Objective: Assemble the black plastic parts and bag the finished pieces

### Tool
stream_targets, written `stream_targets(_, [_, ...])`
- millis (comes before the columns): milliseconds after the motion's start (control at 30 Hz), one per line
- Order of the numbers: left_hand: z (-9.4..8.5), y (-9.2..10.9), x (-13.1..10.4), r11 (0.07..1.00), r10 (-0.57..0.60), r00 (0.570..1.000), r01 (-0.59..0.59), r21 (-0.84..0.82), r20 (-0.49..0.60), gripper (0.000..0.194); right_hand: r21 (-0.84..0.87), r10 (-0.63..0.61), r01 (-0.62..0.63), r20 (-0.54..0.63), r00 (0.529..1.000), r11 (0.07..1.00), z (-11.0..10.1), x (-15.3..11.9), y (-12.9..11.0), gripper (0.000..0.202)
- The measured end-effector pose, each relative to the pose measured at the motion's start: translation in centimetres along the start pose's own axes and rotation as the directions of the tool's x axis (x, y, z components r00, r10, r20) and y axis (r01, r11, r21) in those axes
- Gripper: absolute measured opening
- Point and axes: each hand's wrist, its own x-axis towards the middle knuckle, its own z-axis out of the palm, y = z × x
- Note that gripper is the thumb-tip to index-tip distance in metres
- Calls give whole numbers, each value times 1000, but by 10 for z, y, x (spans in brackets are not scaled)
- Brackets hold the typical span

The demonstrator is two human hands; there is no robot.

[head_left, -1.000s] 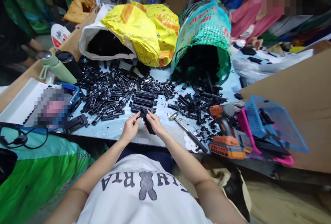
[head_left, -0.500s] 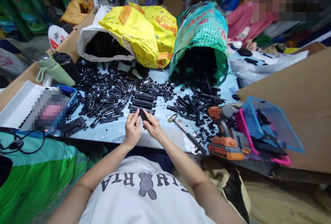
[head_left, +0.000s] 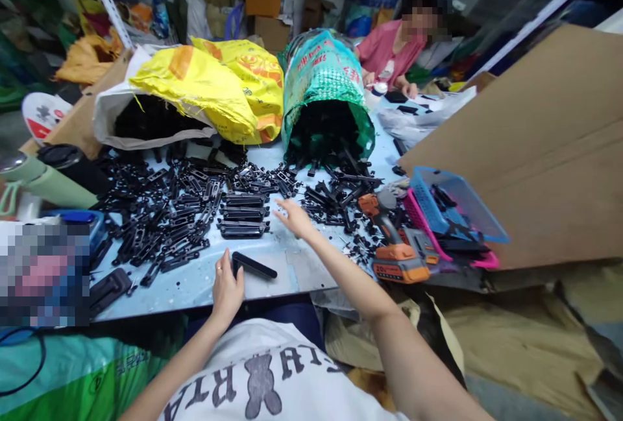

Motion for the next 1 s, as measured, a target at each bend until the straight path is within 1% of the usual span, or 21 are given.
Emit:
stream_targets(33, [-3,-1,0,987,116,991,-123,104,65,53,-74,81,-85,-49,995,994,-11,11,16,44])
stream_targets(67, [-5,-2,2,951,230,959,-258,173,166,54,-147,152,-166,-100,983,975,-21,21,33,44])
stream_targets(100, [-7,-1,6,900,322,902,-386,202,288,53,-214,220,-250,-155,963,944,-30,31,48,44])
stream_targets(133, [-8,-1,11,848,384,829,-491,200,406,50,-274,294,-341,-198,935,899,-37,41,62,44])
stream_targets(167, [-8,0,16,808,411,764,-558,190,497,47,-327,384,-436,-214,898,838,-43,49,74,43])
stream_targets(200, [-7,0,21,784,412,725,-591,190,552,43,-371,480,-521,-202,854,769,-48,57,85,42])
stream_targets(233, [-7,0,26,774,401,713,-599,204,575,40,-406,570,-584,-171,804,703,-52,63,94,41])
stream_targets(300, [-7,-1,32,777,374,742,-578,249,556,37,-449,682,-638,-83,727,625,-59,71,107,41])
stream_targets(367, [-9,-3,34,791,356,789,-540,288,501,36,-456,701,-634,-30,713,625,-64,74,110,42])
stream_targets(400, [-11,-5,34,798,347,805,-523,300,481,35,-457,684,-619,-29,729,639,-67,73,107,42])
stream_targets(433, [-12,-6,33,803,335,816,-509,310,471,34,-459,648,-589,-36,761,666,-68,70,101,42])
stream_targets(500, [-13,-7,32,810,298,829,-482,335,473,32,-456,467,-441,-60,882,773,-68,57,79,39])
stream_targets(533, [-12,-7,32,812,282,829,-475,340,484,32,-452,315,-304,-51,948,839,-66,47,64,37])
stream_targets(567, [-10,-6,32,813,274,822,-475,338,499,34,-443,136,-127,-11,991,888,-62,35,48,35])
stream_targets(600, [-8,-5,33,813,274,812,-482,326,515,35,-420,-42,62,55,998,906,-57,20,32,33])
stream_targets(633, [-5,-3,34,814,281,798,-492,308,533,36,-381,-187,232,153,970,895,-50,3,16,32])
stream_targets(667, [-2,-2,35,815,291,782,-504,284,552,35,-333,-289,363,252,924,870,-42,-15,2,33])
stream_targets(733, [2,2,38,818,307,754,-520,244,580,31,-259,-360,484,407,840,836,-24,-49,-17,37])
stream_targets(800, [4,4,40,823,317,740,-525,215,594,29,-222,-367,524,498,786,822,-7,-75,-24,40])
stream_targets(900, [2,6,40,833,330,734,-522,182,594,33,-215,-395,560,513,762,800,14,-95,-23,37])
stream_targets(1000, [0,9,39,851,307,746,-493,181,591,36,-260,-368,534,487,792,804,23,-98,-21,35])
